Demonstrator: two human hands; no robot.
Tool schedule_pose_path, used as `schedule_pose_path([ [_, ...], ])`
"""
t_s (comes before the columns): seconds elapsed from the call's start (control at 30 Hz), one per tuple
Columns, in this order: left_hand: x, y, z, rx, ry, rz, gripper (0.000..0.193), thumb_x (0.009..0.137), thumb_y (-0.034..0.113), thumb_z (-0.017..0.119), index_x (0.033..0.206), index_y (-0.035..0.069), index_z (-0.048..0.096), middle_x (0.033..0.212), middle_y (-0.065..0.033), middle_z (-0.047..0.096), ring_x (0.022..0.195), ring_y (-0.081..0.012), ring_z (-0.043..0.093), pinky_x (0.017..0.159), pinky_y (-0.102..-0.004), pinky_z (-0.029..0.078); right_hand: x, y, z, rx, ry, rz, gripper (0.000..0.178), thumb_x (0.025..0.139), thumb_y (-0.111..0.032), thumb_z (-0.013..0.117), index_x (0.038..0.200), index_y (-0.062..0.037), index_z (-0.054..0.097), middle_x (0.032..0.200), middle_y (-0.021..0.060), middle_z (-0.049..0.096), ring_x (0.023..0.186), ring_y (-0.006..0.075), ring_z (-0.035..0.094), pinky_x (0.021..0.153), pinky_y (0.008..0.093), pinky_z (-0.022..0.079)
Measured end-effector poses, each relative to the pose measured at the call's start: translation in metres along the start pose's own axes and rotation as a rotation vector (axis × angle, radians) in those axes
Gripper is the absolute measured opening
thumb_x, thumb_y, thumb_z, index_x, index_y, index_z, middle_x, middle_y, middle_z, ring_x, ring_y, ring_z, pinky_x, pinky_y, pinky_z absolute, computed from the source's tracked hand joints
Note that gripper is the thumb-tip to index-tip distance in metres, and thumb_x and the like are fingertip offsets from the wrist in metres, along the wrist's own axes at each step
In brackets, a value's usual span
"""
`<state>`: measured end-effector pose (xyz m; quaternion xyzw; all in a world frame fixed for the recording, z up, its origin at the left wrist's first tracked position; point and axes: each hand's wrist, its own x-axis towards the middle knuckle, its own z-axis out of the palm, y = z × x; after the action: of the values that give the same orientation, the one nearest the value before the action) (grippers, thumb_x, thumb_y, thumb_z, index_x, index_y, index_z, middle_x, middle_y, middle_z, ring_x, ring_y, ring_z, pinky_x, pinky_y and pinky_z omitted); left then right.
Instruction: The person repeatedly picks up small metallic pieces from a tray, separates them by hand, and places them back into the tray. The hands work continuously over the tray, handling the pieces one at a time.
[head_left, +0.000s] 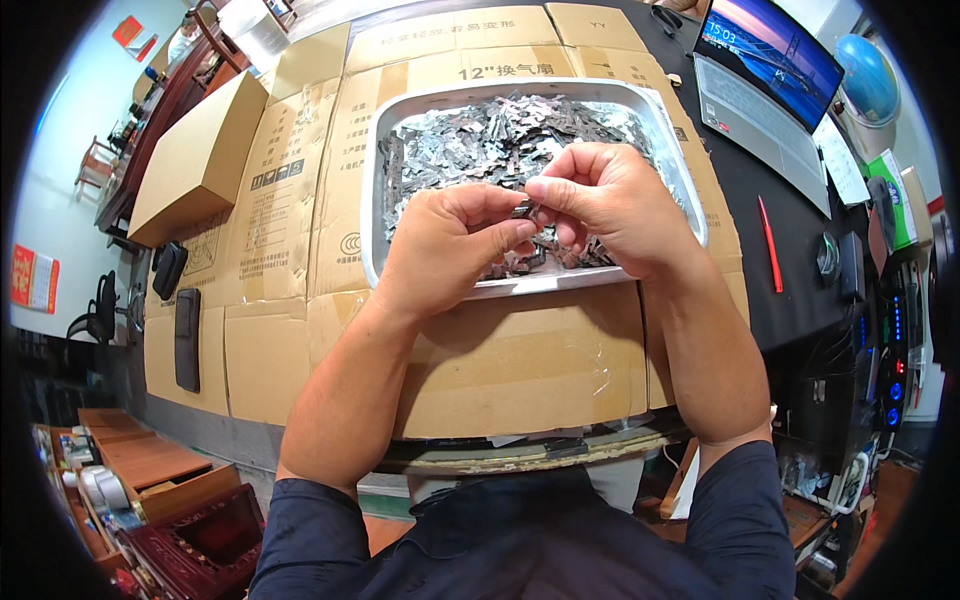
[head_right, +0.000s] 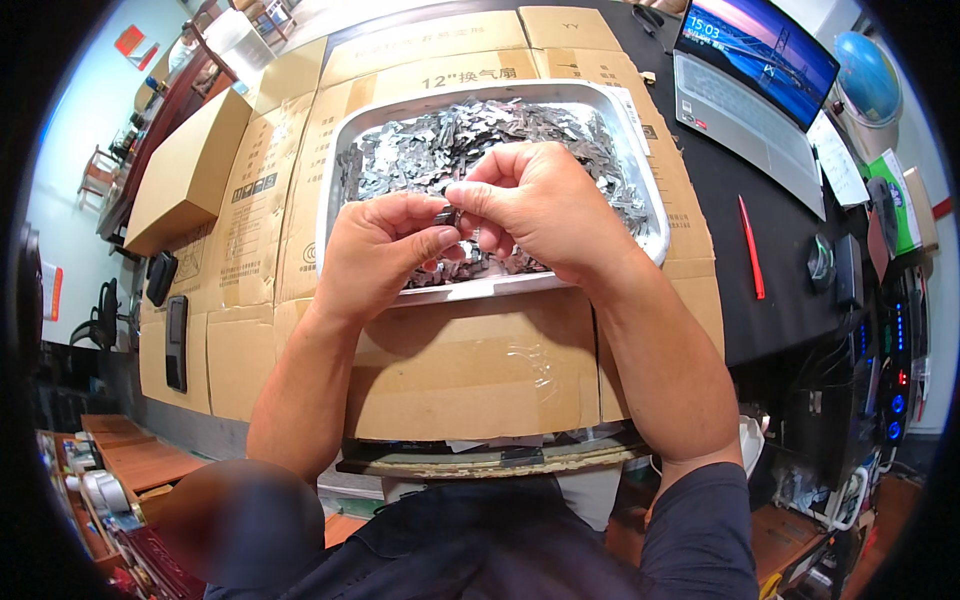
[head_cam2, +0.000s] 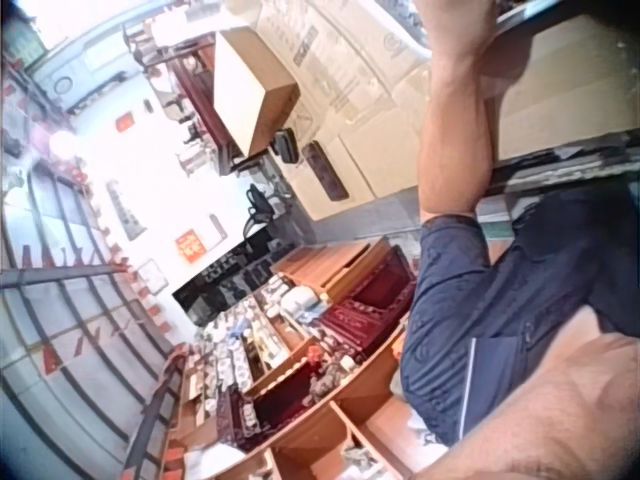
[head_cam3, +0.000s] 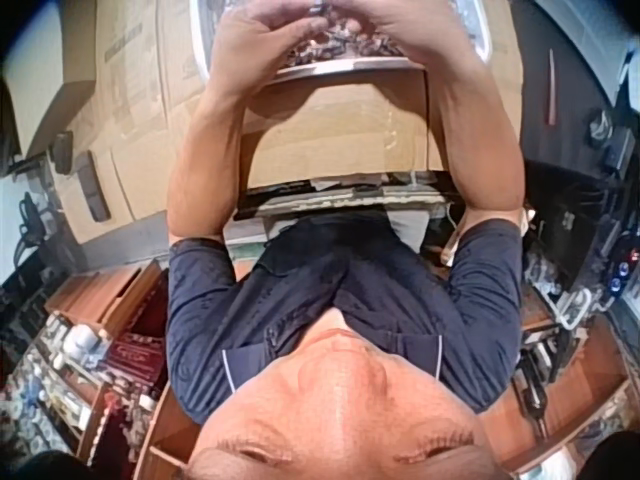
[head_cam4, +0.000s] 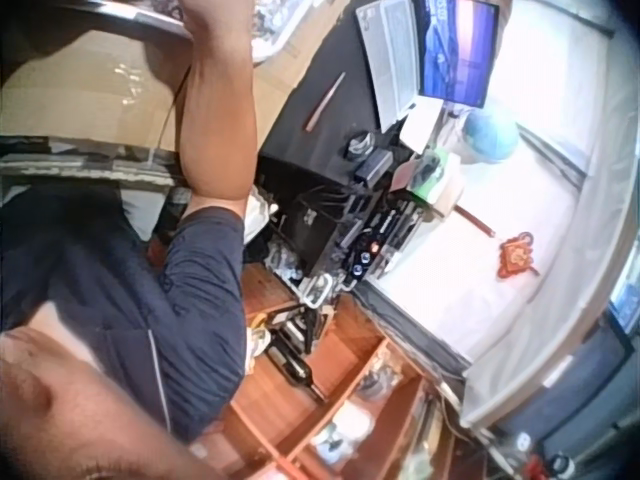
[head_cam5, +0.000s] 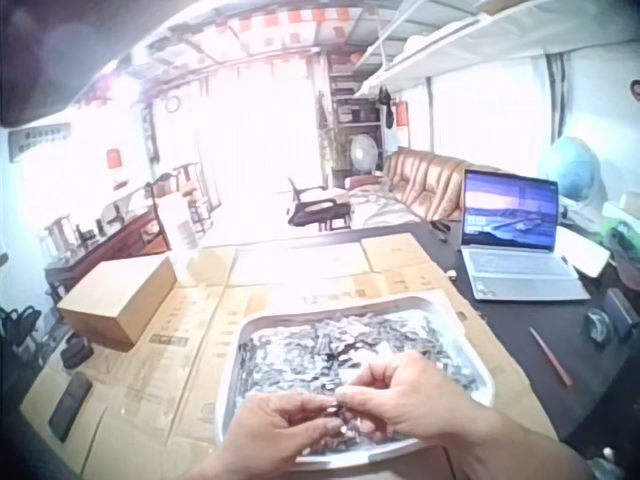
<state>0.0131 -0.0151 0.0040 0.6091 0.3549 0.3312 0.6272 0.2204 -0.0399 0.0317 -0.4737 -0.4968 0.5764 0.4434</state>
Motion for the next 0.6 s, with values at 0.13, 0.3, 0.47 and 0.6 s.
schedule_pose_path([
  [0.13,-0.001,0.003,-0.002,-0.124,-0.055,-0.026,0.018,0.096,0.002,0.071,0.114,-0.002,0.071,0.1,-0.0107,0.076,0.084,-0.0149,0.073,0.067,-0.023,0.057,0.0,0.001,0.0,0.035,0.003,0.029,0.017,0.099,-0.015,0.069,0.092,0.0006,0.067,0.073,0.0039,0.067,0.058,0.0054,0.059,0.048,0.0217,0.046],
  [0.3,0.002,0.003,-0.007,-0.333,-0.03,-0.074,0.013,0.096,0.003,0.07,0.108,-0.002,0.069,0.096,-0.0118,0.075,0.079,-0.0157,0.073,0.063,-0.0246,0.057,0.003,0.0,-0.001,0.023,0.0,-0.04,0.02,0.099,-0.018,0.071,0.095,0.0016,0.068,0.081,0.0041,0.069,0.066,0.0057,0.061,0.053,0.0221,0.049],
  [0.47,0.003,-0.002,-0.005,-0.311,-0.016,-0.006,0.009,0.096,0.004,0.071,0.103,0.0,0.067,0.093,-0.0129,0.075,0.078,-0.0166,0.073,0.06,-0.025,0.057,0.0,0.002,0.007,-0.087,-0.067,-0.128,0.022,0.095,-0.018,0.076,0.096,0.0019,0.068,0.086,0.0046,0.07,0.074,0.0067,0.063,0.06,0.0234,0.051],
  [0.6,0.003,-0.004,-0.004,-0.288,-0.026,-0.004,0.011,0.096,0.002,0.072,0.104,0.001,0.066,0.092,-0.0124,0.075,0.078,-0.016,0.074,0.06,-0.0241,0.057,0.001,0.0,0.007,-0.179,-0.022,-0.033,0.018,0.094,-0.015,0.076,0.097,0.0019,0.069,0.082,0.0063,0.071,0.076,0.0083,0.064,0.067,0.0245,0.052],
])
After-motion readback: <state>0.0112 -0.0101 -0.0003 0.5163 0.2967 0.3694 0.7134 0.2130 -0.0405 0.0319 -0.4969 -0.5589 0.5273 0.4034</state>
